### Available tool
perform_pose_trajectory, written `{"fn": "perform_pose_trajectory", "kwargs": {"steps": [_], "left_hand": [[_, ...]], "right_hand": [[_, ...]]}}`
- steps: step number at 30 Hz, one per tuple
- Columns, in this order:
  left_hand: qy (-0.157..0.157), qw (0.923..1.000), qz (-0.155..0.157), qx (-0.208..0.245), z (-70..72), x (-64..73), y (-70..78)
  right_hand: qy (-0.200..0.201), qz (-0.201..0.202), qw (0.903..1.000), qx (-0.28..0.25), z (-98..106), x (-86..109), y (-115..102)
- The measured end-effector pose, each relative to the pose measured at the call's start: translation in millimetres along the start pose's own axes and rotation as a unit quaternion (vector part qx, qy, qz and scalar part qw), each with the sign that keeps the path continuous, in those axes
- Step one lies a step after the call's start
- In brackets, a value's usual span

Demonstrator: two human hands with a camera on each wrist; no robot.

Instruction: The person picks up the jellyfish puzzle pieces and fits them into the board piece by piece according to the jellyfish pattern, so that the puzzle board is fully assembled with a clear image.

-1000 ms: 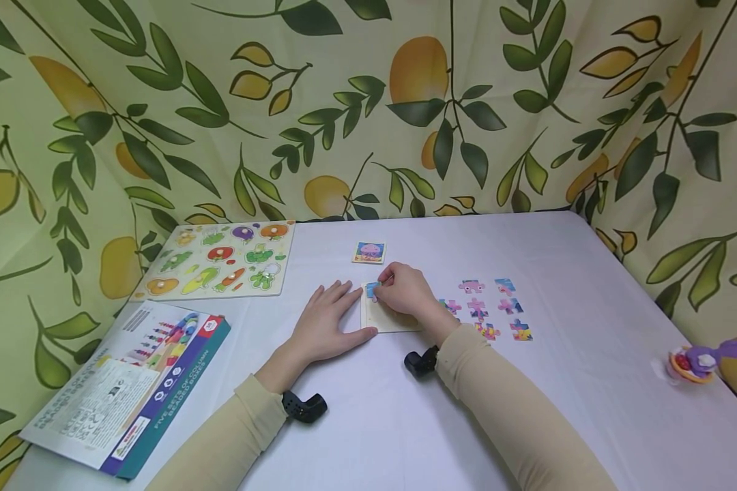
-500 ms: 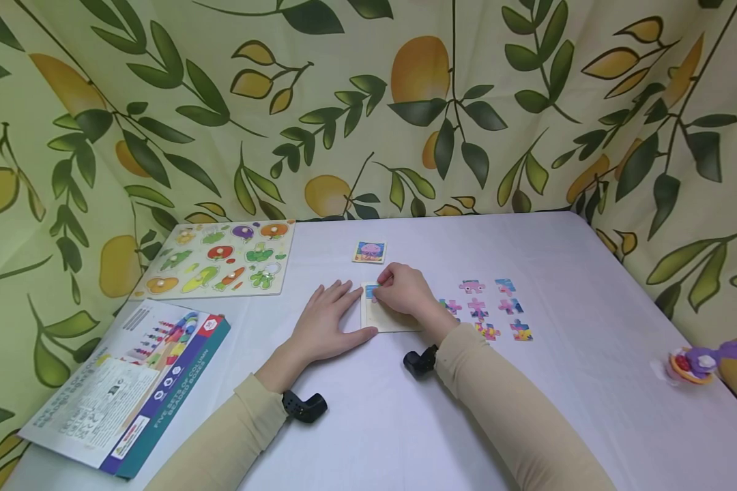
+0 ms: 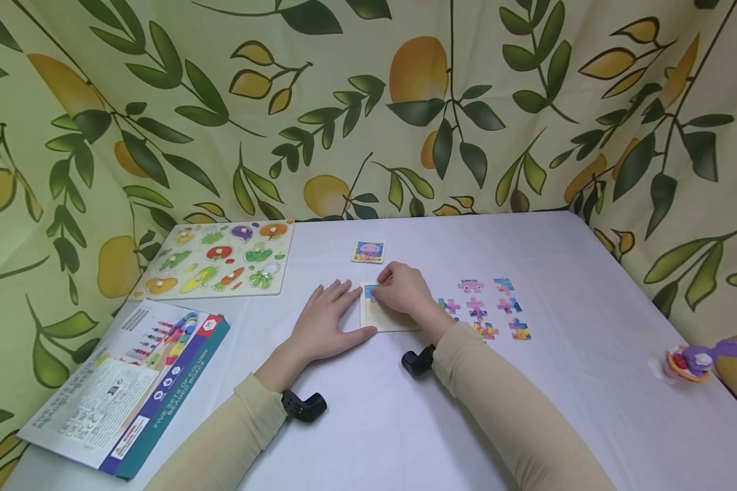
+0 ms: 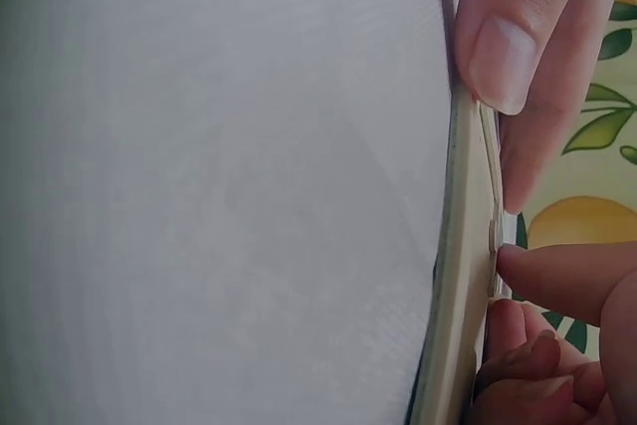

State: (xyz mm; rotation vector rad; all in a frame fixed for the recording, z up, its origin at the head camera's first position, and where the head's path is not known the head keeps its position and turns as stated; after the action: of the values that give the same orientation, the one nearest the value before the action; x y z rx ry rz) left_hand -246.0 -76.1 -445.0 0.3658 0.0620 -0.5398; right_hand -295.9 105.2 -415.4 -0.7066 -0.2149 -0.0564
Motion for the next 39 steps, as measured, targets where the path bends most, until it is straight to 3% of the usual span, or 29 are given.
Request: {"fn": "perform_pose_trajectory", "kwargs": {"steps": [25,39], "left_hand": [[0.000,1.0000,0.001,-0.001,0.7,0.1,0.7],[-0.003,1.0000,0.008,0.004,1.9,1.0,1.8]], "right_hand": [[0.011,-0.025,0.9991,-0.034,1,2.7,0],[0.024,-0.035,0.9978,-0.051,17,2.9,16]]}}
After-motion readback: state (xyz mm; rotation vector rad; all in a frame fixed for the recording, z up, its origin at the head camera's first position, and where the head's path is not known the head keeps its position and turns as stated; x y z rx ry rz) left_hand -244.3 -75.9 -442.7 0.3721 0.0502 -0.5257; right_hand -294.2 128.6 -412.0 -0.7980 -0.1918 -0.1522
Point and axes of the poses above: each hand's wrist, its own x-axis away from the middle knuckle, its own z-axis out of the back of the hand, y = z × x, the point moved 3 cm from there along -x, towards the middle knuckle, and after that the axes turned 6 degrees about -z, right-handed, at the moved point
